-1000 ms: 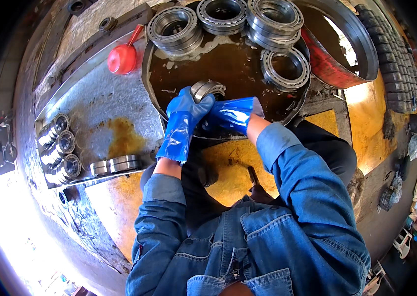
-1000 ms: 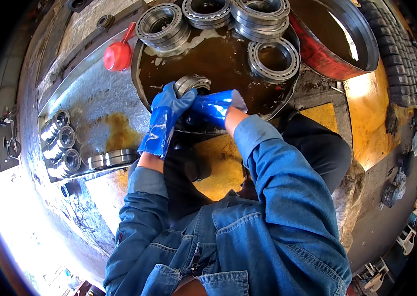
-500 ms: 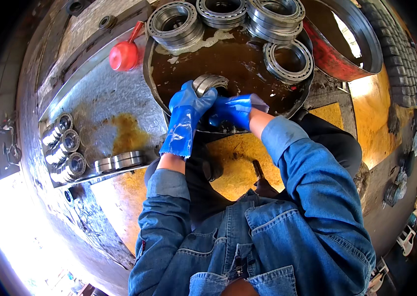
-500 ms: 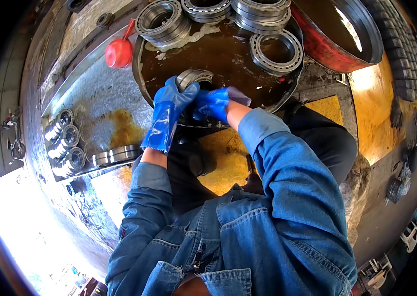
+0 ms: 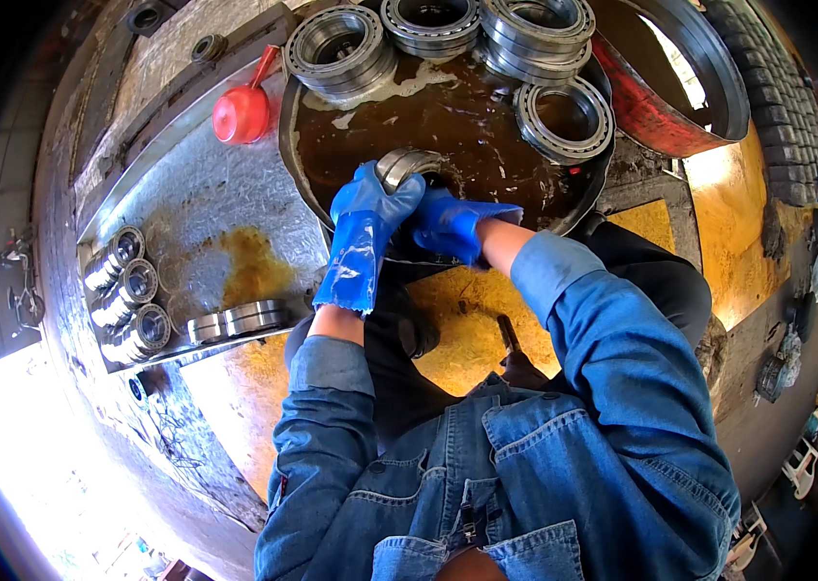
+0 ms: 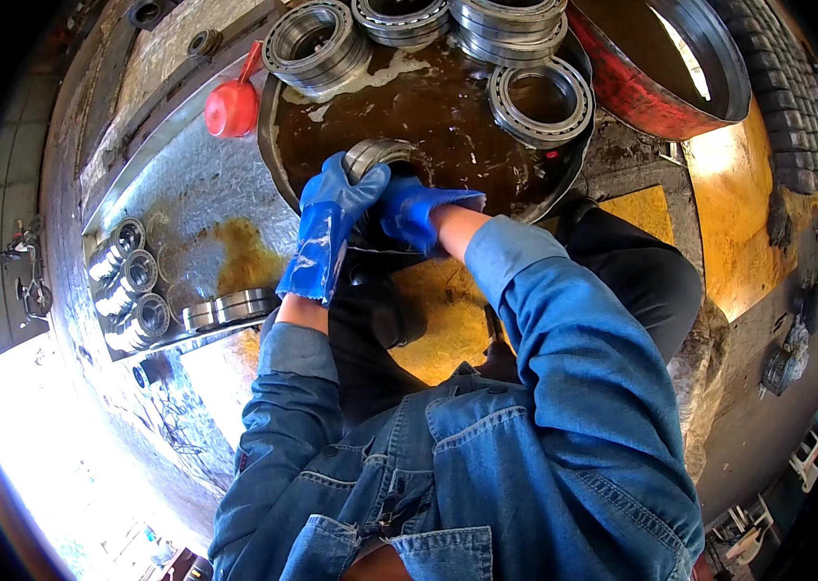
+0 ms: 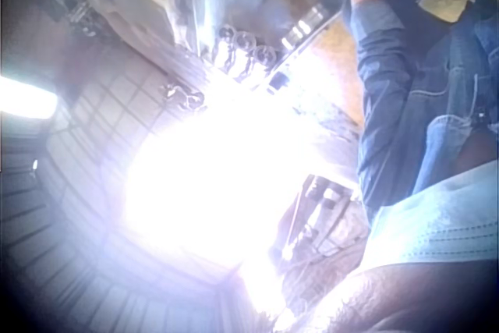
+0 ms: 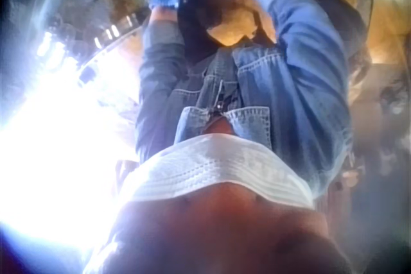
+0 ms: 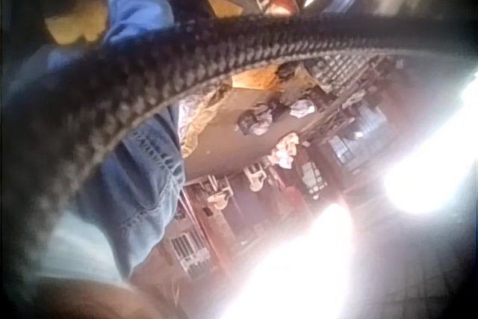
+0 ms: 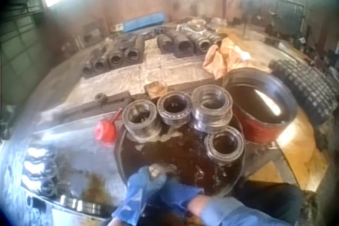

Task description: The person cleans a metal bearing by hand. They pick up the bearing, dip it into a container of dark liquid, and scrub the surface with a blue cloth. The cleaned bearing is then placed on a metal tray to the left.

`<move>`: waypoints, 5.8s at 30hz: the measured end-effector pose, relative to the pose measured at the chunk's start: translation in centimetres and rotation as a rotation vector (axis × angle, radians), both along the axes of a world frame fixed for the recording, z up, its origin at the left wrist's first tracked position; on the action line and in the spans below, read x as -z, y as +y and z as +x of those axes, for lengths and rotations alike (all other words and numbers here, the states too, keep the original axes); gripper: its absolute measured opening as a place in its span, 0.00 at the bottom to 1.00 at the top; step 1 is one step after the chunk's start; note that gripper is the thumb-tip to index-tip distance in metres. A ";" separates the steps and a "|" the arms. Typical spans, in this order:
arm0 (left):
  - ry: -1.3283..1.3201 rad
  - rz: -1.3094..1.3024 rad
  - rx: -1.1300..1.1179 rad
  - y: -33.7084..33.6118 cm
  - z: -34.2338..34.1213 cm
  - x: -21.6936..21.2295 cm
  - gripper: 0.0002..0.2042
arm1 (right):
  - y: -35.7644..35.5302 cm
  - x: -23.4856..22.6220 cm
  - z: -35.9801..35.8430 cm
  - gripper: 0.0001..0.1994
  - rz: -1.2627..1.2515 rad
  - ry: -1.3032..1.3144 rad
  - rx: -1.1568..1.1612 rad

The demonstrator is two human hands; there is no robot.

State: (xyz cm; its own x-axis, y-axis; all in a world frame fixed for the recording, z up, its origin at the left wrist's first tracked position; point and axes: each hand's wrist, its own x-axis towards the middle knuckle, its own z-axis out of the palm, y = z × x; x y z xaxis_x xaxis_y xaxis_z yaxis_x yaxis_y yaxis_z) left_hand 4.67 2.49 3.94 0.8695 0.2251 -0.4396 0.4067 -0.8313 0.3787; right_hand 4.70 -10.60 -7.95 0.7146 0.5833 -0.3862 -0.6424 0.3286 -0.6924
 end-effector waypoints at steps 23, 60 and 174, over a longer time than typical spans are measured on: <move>-0.037 -0.213 -0.035 0.3 1.0 0.7 0.37 | -6.3 -10.7 0.9 0.15 -1.412 -1.283 -0.840; 0.168 -1.124 -0.102 1.1 -0.4 -2.1 0.22 | -3.4 -5.3 -0.1 0.21 -0.899 -0.433 0.037; -0.384 0.107 -0.231 0.2 -4.9 3.2 0.33 | -1.5 -12.2 -3.4 0.42 -1.264 -0.400 -0.322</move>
State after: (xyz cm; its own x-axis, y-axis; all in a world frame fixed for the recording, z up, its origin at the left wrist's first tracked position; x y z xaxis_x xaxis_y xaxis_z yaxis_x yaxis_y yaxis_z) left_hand -0.27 2.67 0.69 0.8863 0.4593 -0.0591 0.4334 -0.7779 0.4549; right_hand 1.33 -12.12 4.29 0.8033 0.1500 -0.5763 -0.2554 -0.7874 -0.5610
